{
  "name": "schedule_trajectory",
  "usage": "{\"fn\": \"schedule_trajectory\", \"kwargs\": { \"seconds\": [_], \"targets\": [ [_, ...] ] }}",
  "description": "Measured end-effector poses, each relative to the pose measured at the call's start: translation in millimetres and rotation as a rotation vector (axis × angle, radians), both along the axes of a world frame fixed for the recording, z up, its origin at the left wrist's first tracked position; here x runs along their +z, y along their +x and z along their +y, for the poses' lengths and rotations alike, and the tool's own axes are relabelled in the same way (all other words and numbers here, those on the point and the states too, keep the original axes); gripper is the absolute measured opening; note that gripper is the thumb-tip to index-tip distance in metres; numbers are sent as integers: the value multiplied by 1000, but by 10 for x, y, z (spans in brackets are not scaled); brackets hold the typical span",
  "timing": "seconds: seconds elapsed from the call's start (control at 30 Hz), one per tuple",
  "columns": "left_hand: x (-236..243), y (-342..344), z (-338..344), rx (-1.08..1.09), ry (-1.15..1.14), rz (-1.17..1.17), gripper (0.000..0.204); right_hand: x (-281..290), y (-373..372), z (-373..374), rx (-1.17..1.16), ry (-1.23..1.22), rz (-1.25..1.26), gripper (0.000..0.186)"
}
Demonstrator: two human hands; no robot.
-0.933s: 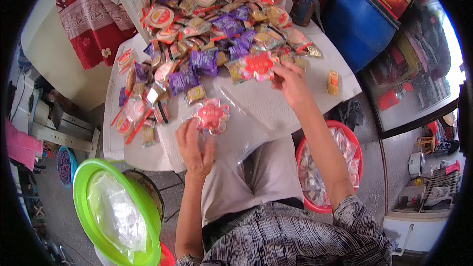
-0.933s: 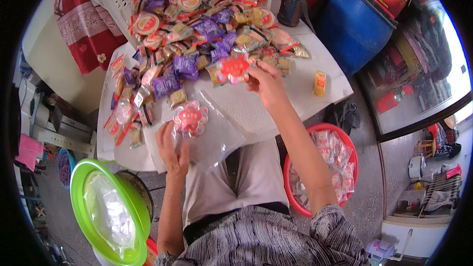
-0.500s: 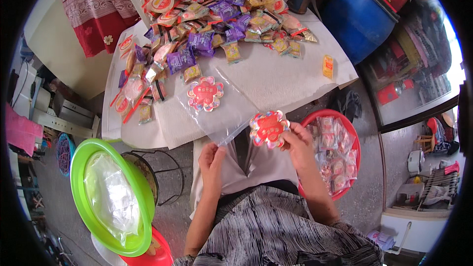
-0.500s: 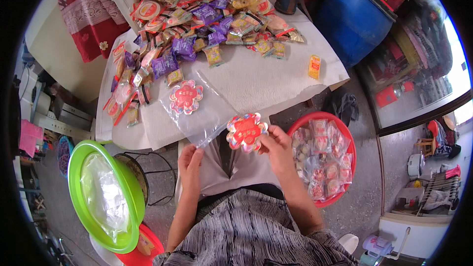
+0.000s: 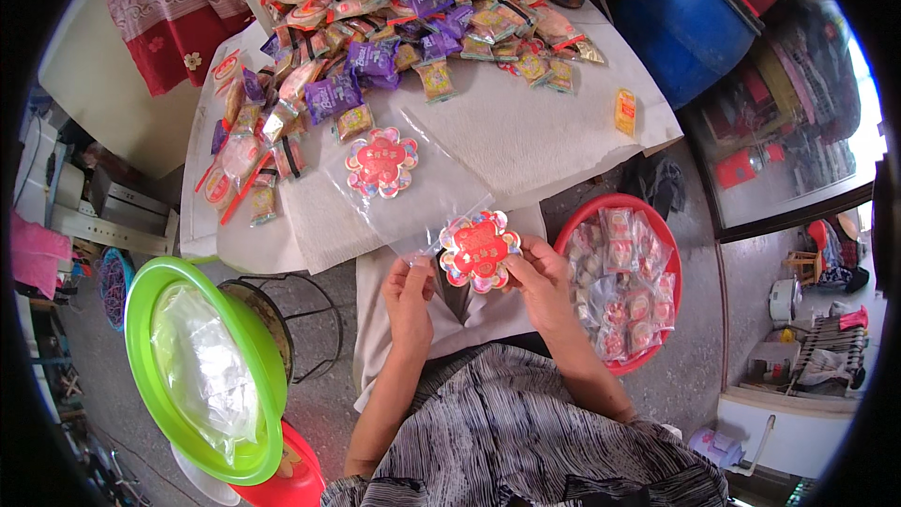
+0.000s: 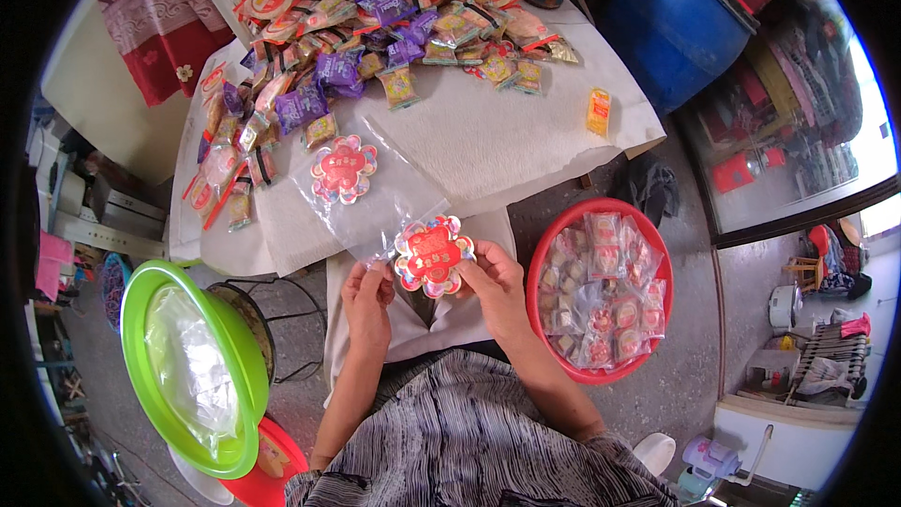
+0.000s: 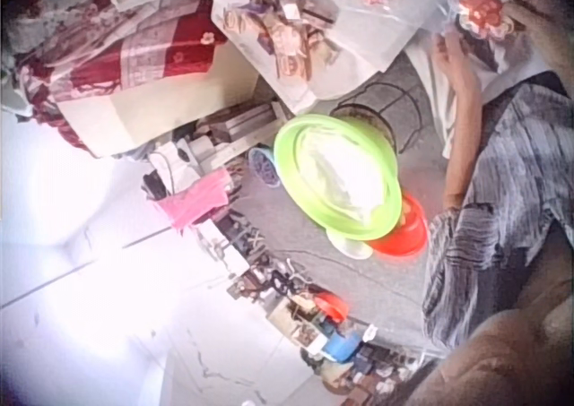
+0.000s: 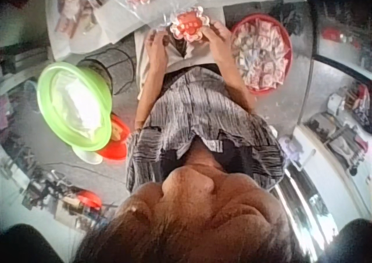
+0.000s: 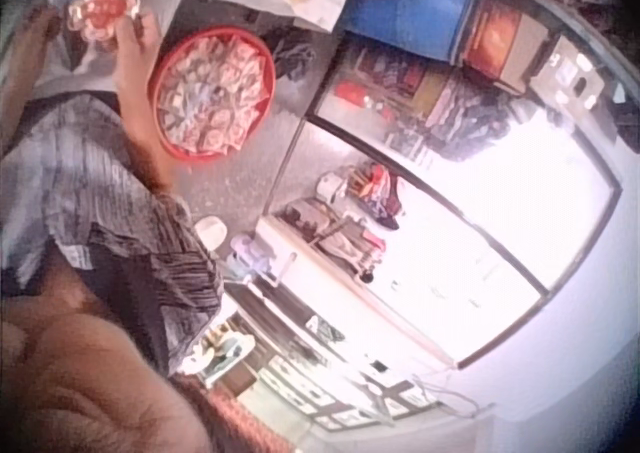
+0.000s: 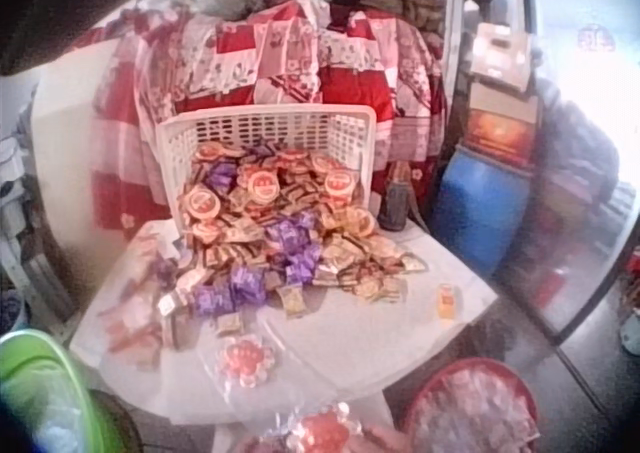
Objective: The person sorts various small packaged food items from a pile and places them into clear plastic bags by hand.
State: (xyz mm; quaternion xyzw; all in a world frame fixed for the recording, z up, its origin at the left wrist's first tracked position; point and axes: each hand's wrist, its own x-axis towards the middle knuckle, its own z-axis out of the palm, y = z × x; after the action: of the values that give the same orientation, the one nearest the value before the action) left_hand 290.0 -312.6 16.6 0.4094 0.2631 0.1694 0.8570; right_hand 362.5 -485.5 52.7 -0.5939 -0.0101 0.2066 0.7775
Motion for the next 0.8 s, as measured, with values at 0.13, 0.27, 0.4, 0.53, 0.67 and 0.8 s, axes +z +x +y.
{"fn": "schedule_trajectory", "kwargs": {
  "seconds": [0.13,0.27,0.4,0.53,0.67,0.8],
  "targets": [
    [26,5,7,36,20,29,25,-31,11,186,-15,-4,-30,33],
    [78,-19,26,-18,92,53,25,-21,36,414,-32,41,-37,33],
    [98,-28,36,-47,118,39,26,3,89,632,-52,113,8,33],
    [142,-20,24,-58,149,32,28,-36,95,776,-156,60,-30,30],
    [149,-12,1,-76,177,54,28,-214,125,792,-171,38,-72,24],
    [97,15,15,-35,119,42,28,-70,86,753,-139,-21,-72,25]
  ]
}}
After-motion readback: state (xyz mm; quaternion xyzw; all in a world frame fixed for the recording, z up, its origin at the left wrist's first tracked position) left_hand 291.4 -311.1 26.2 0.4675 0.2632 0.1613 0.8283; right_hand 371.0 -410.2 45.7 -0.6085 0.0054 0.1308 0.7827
